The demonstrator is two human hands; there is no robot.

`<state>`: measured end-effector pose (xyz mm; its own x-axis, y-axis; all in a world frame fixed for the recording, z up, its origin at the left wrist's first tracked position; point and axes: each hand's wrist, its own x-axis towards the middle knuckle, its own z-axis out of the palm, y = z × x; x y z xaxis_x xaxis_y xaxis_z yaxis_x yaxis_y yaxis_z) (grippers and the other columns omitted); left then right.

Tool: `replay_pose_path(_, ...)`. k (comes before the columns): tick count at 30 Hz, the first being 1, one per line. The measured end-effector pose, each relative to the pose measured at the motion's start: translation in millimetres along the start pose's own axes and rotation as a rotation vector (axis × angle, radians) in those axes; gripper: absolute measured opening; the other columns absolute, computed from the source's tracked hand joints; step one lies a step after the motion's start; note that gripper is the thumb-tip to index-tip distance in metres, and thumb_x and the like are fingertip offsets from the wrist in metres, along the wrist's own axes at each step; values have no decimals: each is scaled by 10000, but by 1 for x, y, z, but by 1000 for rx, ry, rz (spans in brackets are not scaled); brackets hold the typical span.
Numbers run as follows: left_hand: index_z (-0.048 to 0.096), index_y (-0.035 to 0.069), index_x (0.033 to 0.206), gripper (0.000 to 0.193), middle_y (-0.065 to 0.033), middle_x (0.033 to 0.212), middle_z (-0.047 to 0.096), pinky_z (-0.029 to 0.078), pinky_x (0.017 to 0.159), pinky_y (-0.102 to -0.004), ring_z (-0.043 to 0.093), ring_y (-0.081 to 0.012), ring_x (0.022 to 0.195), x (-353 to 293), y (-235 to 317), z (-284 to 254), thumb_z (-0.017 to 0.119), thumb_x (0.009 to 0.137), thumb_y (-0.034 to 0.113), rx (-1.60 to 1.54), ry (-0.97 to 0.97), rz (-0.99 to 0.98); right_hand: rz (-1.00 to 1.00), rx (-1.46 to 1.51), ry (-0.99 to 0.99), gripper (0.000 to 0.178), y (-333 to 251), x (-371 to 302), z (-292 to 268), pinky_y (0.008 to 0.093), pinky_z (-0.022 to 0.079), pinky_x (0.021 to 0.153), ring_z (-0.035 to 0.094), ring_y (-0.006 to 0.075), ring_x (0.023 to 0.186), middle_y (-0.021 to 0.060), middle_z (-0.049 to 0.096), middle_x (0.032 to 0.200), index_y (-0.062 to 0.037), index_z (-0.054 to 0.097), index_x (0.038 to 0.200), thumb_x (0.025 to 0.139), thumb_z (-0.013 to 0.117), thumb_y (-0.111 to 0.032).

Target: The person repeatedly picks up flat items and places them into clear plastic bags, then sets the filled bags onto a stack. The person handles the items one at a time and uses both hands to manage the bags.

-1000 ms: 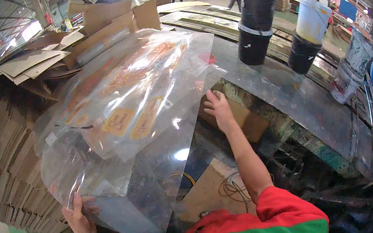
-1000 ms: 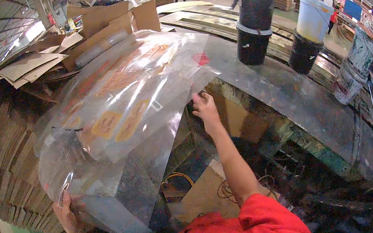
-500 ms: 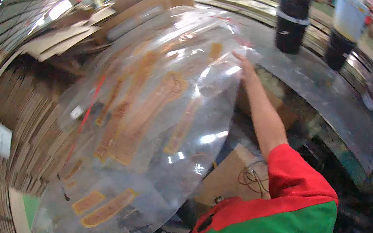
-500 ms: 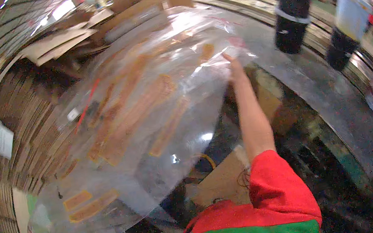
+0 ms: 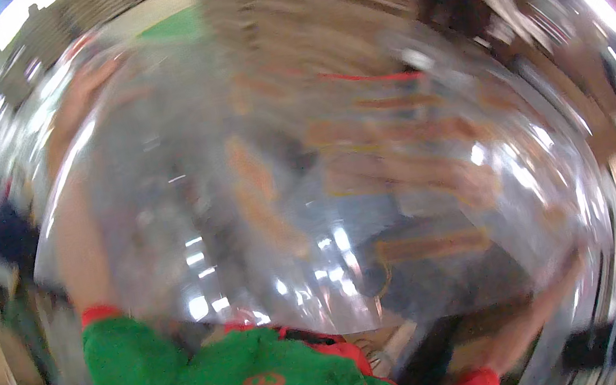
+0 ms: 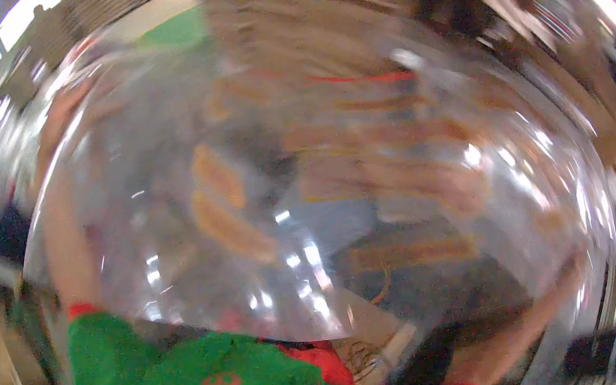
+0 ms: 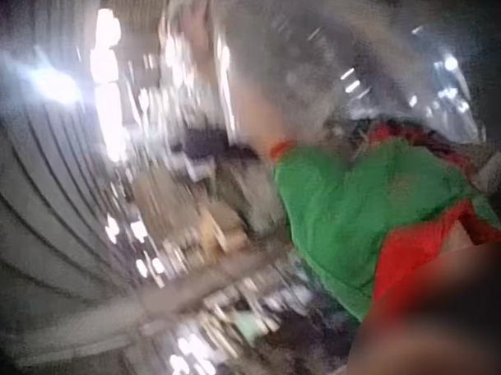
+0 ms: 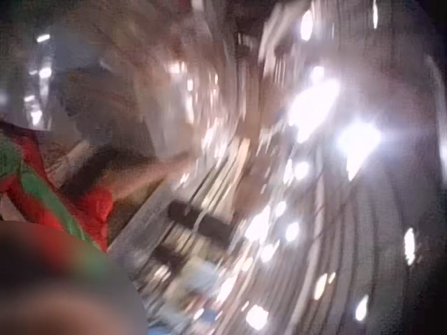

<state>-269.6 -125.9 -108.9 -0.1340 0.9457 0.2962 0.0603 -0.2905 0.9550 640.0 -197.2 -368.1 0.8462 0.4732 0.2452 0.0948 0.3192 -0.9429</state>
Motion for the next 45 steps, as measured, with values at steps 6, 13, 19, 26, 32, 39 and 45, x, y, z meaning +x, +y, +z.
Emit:
replay_pose_path(6,577,-41,1316,490,-159,1189,676,534,916,-369,677,-266,1014,-69,-71,-35,606,989,322,-32,-66,-46,-158,-219,-186,454,-15,-142,134,334,480,946,598,214,1084,107,636,1196,0,595,1300,906,670,-212)
replay_pose_path(13,649,-30,1187,444,-187,1145,686,584,784,-425,696,-292,941,-120,-213,-115,626,971,357,-113,-308,-457,-192,-161,-582,496,-69,-299,317,350,463,976,584,245,1119,135,617,1231,-3,581,1319,909,652,-272)
replay_pose_path(19,666,-55,1063,323,-148,853,720,611,719,-418,727,-267,791,-146,-347,-165,646,945,244,170,-485,-498,-267,-118,-807,534,-117,-419,486,364,448,1001,572,271,1150,159,601,1260,-6,568,1335,911,636,-322)
replay_pose_path(26,294,135,1545,809,-226,1284,612,537,872,-449,654,-355,1060,-178,-378,-196,701,857,261,184,-694,-541,-496,-98,-956,581,-224,-540,691,380,431,1031,558,301,1186,187,583,1295,-10,553,1354,913,618,-382)
replay_pose_path(32,401,210,1515,726,-205,1240,632,492,895,-477,626,-350,1031,-180,-406,-214,638,837,101,122,-859,-407,-893,-69,-1129,623,-354,-646,894,394,416,1057,546,327,1217,211,567,1325,-13,541,1370,915,603,-432)
replay_pose_path(39,494,171,1458,585,-177,1226,645,495,860,-433,622,-300,982,-151,-447,-247,607,884,148,-216,-676,-305,-1461,-126,-1421,673,-443,-903,1157,410,399,1087,531,358,1253,240,548,1359,-16,526,1389,917,585,-492)
replay_pose_path(45,502,144,1449,523,-153,1230,645,500,832,-373,619,-251,967,4,-440,-353,588,937,210,18,-531,-195,-1601,-617,-1853,717,-338,-1134,1241,424,384,1112,519,384,1283,264,532,1389,-19,513,1405,919,569,-542)
